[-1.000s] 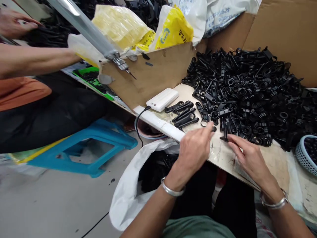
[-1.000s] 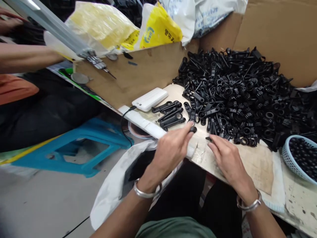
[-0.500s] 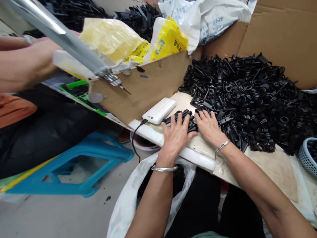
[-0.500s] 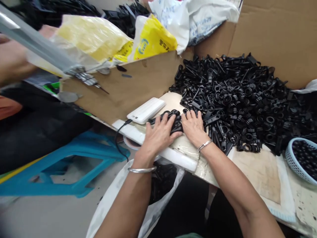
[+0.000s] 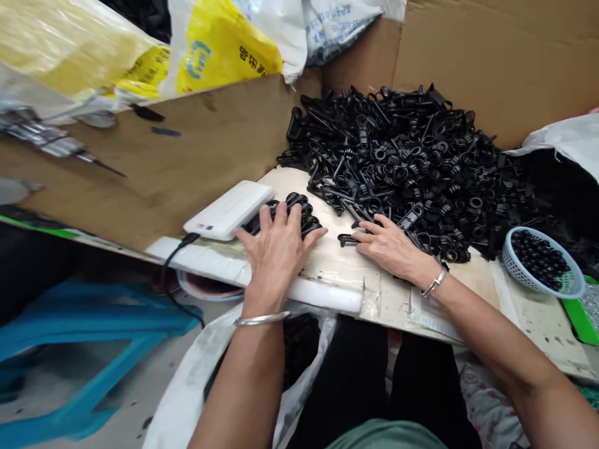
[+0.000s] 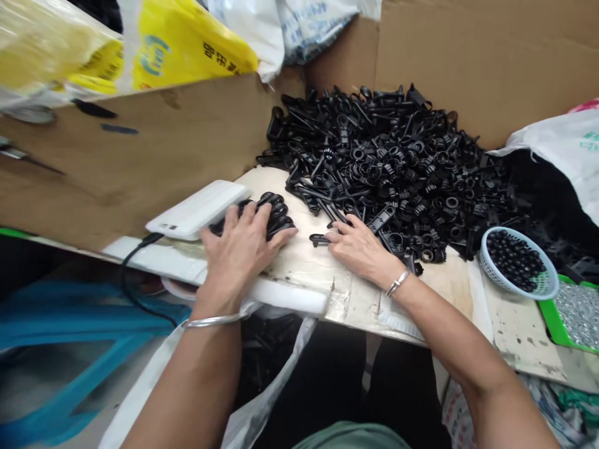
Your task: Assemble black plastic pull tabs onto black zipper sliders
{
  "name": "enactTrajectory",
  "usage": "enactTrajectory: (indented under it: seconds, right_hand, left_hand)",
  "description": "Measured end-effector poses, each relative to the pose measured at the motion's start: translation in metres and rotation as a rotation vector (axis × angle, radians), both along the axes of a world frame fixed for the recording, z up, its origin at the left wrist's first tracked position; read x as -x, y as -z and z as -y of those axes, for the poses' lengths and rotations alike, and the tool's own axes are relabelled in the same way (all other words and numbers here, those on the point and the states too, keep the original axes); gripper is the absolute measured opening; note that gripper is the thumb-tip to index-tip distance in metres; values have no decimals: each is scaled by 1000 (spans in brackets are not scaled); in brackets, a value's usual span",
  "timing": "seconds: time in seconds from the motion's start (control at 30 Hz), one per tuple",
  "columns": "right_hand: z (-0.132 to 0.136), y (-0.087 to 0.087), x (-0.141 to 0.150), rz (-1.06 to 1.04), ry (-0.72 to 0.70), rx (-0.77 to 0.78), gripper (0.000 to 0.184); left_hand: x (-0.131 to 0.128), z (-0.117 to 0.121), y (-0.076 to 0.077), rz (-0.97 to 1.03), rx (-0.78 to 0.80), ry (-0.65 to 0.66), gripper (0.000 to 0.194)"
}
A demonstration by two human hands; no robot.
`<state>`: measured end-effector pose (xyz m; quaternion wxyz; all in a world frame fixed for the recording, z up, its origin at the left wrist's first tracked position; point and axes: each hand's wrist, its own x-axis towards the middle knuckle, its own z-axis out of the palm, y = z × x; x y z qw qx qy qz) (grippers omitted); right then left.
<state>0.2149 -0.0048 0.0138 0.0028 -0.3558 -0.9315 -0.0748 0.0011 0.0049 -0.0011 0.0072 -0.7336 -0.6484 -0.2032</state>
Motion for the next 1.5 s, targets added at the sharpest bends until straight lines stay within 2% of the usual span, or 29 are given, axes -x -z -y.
enactTrajectory:
  seconds: [0.13,0.23,0.33,0.37,0.43,0.5,0.57,0.67,0.73,0.8,0.9,0.97,1.07,1.13,1.2,1.27,1.37,1.43,1.5]
  right_hand:
    - [3,-4,-17,-151,-52,150,21]
    - [7,-22,-32,-502,-10,231,23]
    - [25,-49,-62,-888,182,156,22]
    - [35,-56,-76,-958,269,119,21]
    - [61,-62,-104,-970,427,79,22]
    - [90,-55,-126,-870,568,86,22]
    - [116,-39,-137,-775,651,121,22]
    - [141,-7,-125,-655,724,131,34]
    - [147,10,-110,-586,775,93,44]
    - [146,20,-98,-599,807,75,45]
    - [143,26,-97,-797,832,122,33]
    - [145,26,-104,-997,858,176,28]
    - [154,22,-114,-1376,899,341,30]
    - [163,18,-115,-1620,897,500,34]
    - [172,15,-109,-1797,865,659,37]
    - [182,15,-99,-1896,824,787,37]
    - [193,18,-85,-1838,766,912,35]
    - [195,21,-84,-1658,781,887,31]
    - [192,21,-92,-1447,867,678,27]
  left_hand:
    - [-20,22,-4,86,-90,76,46]
    - [-42,39,-2,128,-42,249,39]
    - [-59,50,2,119,70,370,34]
    - [-62,52,3,112,101,380,34]
    - [-66,56,5,98,119,370,33]
    - [-69,61,5,98,66,354,32]
    - [-75,70,5,121,-30,363,32]
    - [-91,87,7,139,-140,480,32]
    - [-103,95,10,96,-139,623,32]
    - [-111,100,13,31,-96,723,34]
    - [-112,100,17,-16,-45,724,34]
    - [-109,100,17,21,-68,697,32]
    - [-108,107,15,215,-179,658,28]
    - [-113,116,11,423,-186,634,26]
    - [-120,126,6,668,-15,608,24]
    - [-131,135,2,965,309,584,27]
    - [-144,143,-2,1425,770,515,37]
    - [-148,144,-1,1627,915,440,42]
    - [-149,144,1,1719,928,356,44]
